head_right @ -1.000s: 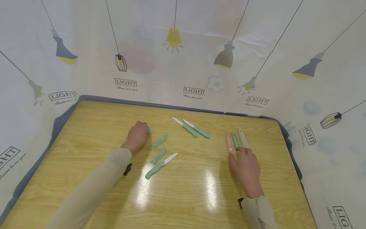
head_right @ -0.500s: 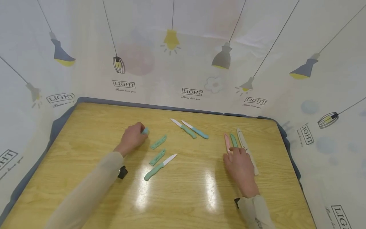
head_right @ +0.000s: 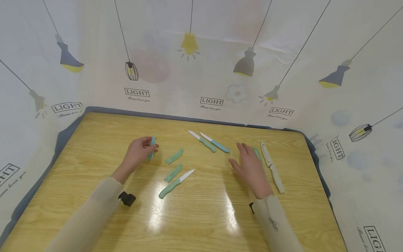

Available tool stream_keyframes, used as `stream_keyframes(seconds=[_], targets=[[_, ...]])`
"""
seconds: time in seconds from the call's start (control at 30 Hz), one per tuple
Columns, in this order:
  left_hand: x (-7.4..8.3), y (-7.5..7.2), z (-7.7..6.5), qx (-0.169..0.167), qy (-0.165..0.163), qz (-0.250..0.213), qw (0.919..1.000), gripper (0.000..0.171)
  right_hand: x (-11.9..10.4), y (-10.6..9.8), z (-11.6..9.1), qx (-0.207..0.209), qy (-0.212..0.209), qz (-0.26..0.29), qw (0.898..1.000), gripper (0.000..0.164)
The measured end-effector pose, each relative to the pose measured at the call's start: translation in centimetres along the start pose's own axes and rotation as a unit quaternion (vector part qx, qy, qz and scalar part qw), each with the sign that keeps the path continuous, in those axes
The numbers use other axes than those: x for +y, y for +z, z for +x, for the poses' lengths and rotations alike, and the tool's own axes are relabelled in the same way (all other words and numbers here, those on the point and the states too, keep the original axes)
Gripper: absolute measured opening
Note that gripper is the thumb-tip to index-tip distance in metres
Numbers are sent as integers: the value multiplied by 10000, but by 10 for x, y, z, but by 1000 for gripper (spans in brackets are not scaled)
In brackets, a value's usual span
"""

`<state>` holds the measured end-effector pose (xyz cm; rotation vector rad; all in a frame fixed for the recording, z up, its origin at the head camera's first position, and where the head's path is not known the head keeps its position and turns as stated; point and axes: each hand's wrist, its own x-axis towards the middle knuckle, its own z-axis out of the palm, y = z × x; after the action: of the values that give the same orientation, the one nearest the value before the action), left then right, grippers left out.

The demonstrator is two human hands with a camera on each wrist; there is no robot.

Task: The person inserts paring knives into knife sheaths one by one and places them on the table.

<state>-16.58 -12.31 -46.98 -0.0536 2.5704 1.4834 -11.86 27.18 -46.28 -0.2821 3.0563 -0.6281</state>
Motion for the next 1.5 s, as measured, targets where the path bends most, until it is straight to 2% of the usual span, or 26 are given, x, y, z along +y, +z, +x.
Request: stream_keyframes(seconds=[0.17, 0.57, 0.83, 1.1, 1.2, 1.4, 1.5], targets=[[-5, -3, -11, -44, -26, -436, 9990, 52, -6, 5, 29, -121, -209, -42, 9997, 75], [-6, -5, -25, -51, -109, -963, 9953, 51, -16, 26, 84, -493, 387, -177, 9979, 70], [-8, -2, -27, -74, -134, -1163, 9931, 51, -19, 42, 98, -797, 874, -96, 9929, 81], [-6, 0, -28, -90, -199, -1340, 9907, 49, -25, 43, 100, -1072, 751, -276, 9910, 88], [-6, 0, -28, -86, -189, -1335, 9908, 49, -25, 45, 102, -1078, 671, -282, 9915, 80], [-7, 2, -27, -89, -205, -1324, 9909, 49, -25, 48, 105, -586, 604, -373, 9958, 44], [-8, 4, -26, -105, -237, -1337, 9907, 50, -27, 50, 106, -529, 667, -389, 9956, 32]])
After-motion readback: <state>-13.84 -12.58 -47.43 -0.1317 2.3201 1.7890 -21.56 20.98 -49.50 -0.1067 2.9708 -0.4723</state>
